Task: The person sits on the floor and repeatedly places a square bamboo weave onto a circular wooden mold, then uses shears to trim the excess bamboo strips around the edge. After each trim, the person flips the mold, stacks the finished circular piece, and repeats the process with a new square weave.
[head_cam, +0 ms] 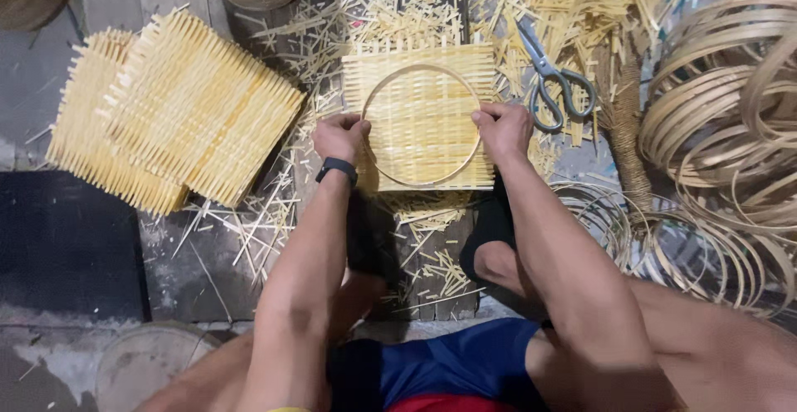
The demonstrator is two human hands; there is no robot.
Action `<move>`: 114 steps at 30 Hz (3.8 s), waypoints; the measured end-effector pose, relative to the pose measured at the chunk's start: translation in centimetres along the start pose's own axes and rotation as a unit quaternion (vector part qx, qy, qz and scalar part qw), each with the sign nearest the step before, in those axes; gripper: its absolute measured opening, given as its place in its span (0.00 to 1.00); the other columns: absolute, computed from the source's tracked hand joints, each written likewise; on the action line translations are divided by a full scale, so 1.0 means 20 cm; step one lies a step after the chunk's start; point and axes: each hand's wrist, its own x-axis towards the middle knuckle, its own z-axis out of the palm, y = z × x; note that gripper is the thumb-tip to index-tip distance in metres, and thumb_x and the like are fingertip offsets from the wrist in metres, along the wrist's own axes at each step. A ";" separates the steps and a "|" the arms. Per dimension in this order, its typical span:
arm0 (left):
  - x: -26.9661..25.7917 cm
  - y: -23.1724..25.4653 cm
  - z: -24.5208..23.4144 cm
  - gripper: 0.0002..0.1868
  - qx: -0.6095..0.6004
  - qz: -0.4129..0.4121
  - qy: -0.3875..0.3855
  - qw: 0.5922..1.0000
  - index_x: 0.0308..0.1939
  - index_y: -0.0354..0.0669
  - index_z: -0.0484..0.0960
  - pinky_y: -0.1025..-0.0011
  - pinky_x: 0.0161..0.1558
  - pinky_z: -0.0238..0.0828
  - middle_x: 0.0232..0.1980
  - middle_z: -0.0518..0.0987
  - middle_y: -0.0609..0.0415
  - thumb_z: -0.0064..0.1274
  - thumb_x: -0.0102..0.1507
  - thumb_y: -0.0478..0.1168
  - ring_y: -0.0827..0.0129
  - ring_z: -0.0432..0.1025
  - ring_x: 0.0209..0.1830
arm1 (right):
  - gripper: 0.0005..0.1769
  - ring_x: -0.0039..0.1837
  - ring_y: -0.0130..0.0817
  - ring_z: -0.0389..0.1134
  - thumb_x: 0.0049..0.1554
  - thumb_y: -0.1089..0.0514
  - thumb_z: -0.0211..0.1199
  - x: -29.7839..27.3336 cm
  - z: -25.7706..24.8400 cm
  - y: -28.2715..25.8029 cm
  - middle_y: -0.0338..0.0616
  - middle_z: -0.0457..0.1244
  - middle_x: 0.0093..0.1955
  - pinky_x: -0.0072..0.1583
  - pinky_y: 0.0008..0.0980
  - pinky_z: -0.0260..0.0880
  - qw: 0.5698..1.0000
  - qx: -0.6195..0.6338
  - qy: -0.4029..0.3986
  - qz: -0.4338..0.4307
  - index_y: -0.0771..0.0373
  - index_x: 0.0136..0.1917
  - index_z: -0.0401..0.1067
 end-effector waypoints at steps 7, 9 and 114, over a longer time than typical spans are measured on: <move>0.04 -0.09 0.03 0.12 -0.052 0.001 -0.027 0.998 0.37 0.40 0.90 0.72 0.37 0.78 0.32 0.87 0.52 0.70 0.52 0.39 0.71 0.81 0.29 | 0.13 0.45 0.39 0.74 0.48 0.57 0.75 0.01 -0.01 0.00 0.49 0.73 0.44 0.53 0.34 0.72 1.000 -0.017 -0.010 -0.009 0.56 0.49 0.84; 0.05 -0.10 0.02 0.11 -0.040 0.025 -0.019 0.999 0.37 0.39 0.90 0.73 0.37 0.77 0.31 0.87 0.52 0.69 0.52 0.38 0.72 0.80 0.28 | 0.13 0.46 0.37 0.75 0.49 0.57 0.74 0.02 0.00 0.00 0.48 0.73 0.45 0.53 0.33 0.73 1.000 0.012 -0.018 -0.006 0.56 0.50 0.83; -0.33 0.43 0.09 0.12 -0.186 0.231 -0.338 0.893 0.56 0.45 0.76 0.64 0.37 0.71 0.42 0.80 0.53 0.50 0.68 0.37 0.61 0.75 0.39 | 0.19 0.52 0.41 0.74 0.60 0.47 0.63 0.09 -1.02 -0.19 0.49 0.72 0.52 0.59 0.43 0.74 0.939 -0.255 -0.215 -0.082 0.61 0.56 0.80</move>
